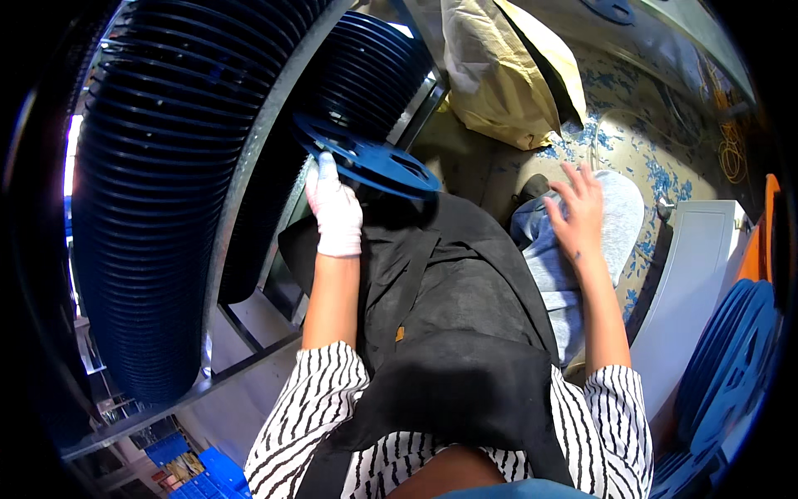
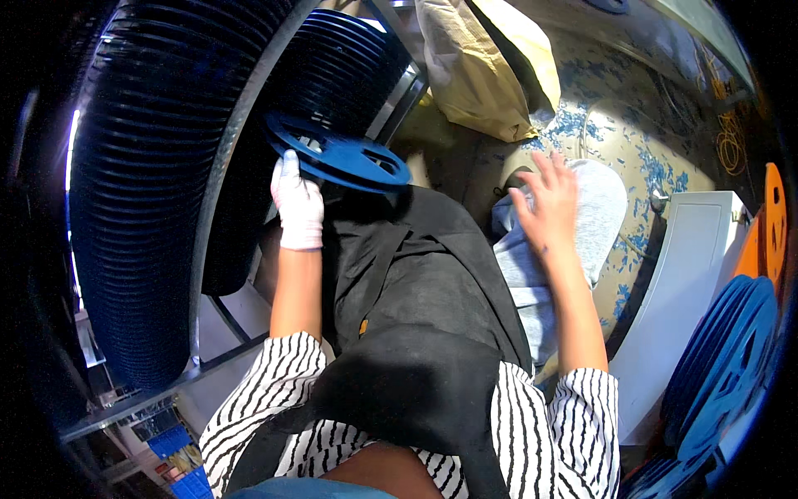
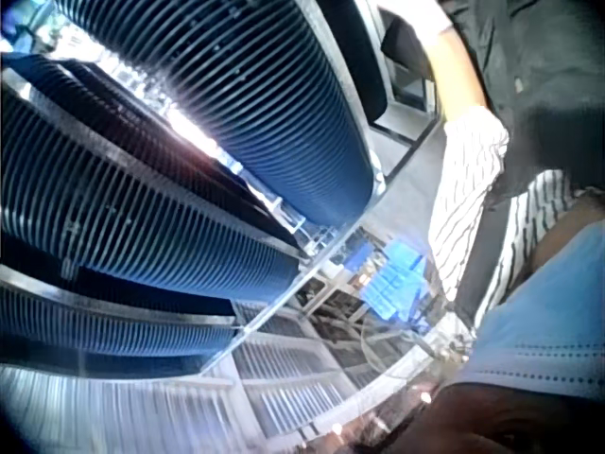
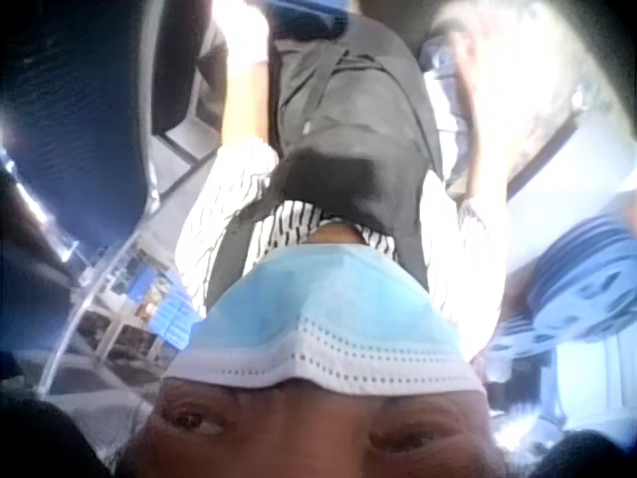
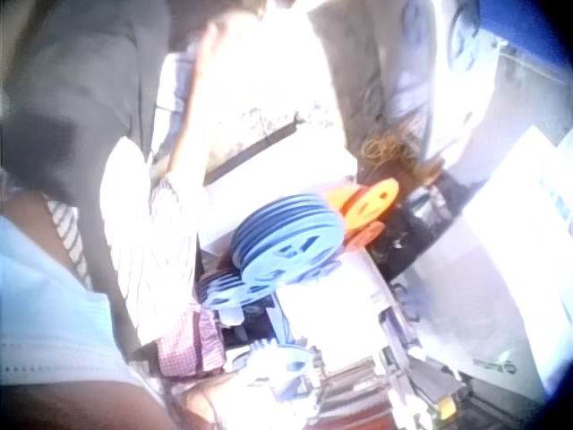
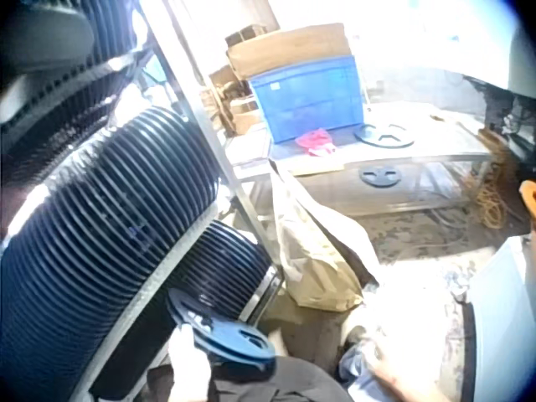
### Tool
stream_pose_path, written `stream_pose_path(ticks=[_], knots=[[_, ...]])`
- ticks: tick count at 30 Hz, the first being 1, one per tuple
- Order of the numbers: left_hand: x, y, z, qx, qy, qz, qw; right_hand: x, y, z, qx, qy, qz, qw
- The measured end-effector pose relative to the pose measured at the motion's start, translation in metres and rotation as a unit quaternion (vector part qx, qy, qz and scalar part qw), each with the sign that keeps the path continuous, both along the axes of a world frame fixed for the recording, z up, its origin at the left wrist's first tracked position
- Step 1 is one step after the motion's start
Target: The person sits on the floor and repeatedly picks up blue plastic spools from a nearby pile, then places them onto a metal rack holding black corrugated pipes. The person handles the spools one at a time, stacking them on the rack throughout the clip.
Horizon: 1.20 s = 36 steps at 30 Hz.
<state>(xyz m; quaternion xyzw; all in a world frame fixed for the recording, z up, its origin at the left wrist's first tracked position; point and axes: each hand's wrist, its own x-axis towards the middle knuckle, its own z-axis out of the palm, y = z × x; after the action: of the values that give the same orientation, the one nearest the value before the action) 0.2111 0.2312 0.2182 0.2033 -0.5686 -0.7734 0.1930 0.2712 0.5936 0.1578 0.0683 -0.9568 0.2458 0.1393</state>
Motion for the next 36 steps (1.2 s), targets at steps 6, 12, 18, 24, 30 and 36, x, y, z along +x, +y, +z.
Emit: stream_pose_path(ticks=[6, 12, 18, 24, 30, 36], knots=[[0.096, -0.002, 0.054, 0.26, -0.058, 0.025, 0.964, -0.054, -0.075, -0.064, -0.392, -0.206, -0.016, 0.897], [0.147, -0.02, 0.042, 0.271, -0.037, -0.031, 0.961, -0.035, -0.078, -0.004, -0.802, -0.48, -0.01, 0.356], [0.137, -0.026, 0.031, 0.287, -0.037, -0.054, 0.956, -0.026, -0.077, 0.019, -0.852, -0.358, 0.025, 0.381], [0.127, -0.016, 0.023, -0.345, 0.012, 0.097, 0.934, -0.029, -0.084, 0.045, -0.827, -0.238, -0.034, 0.509], [0.092, 0.024, 0.008, -0.561, -0.048, -0.228, 0.795, -0.021, -0.112, 0.069, -0.761, -0.222, -0.043, 0.608], [0.098, 0.016, -0.03, -0.311, -0.044, -0.186, 0.931, 0.005, -0.145, 0.111, -0.649, -0.238, 0.174, 0.701]])
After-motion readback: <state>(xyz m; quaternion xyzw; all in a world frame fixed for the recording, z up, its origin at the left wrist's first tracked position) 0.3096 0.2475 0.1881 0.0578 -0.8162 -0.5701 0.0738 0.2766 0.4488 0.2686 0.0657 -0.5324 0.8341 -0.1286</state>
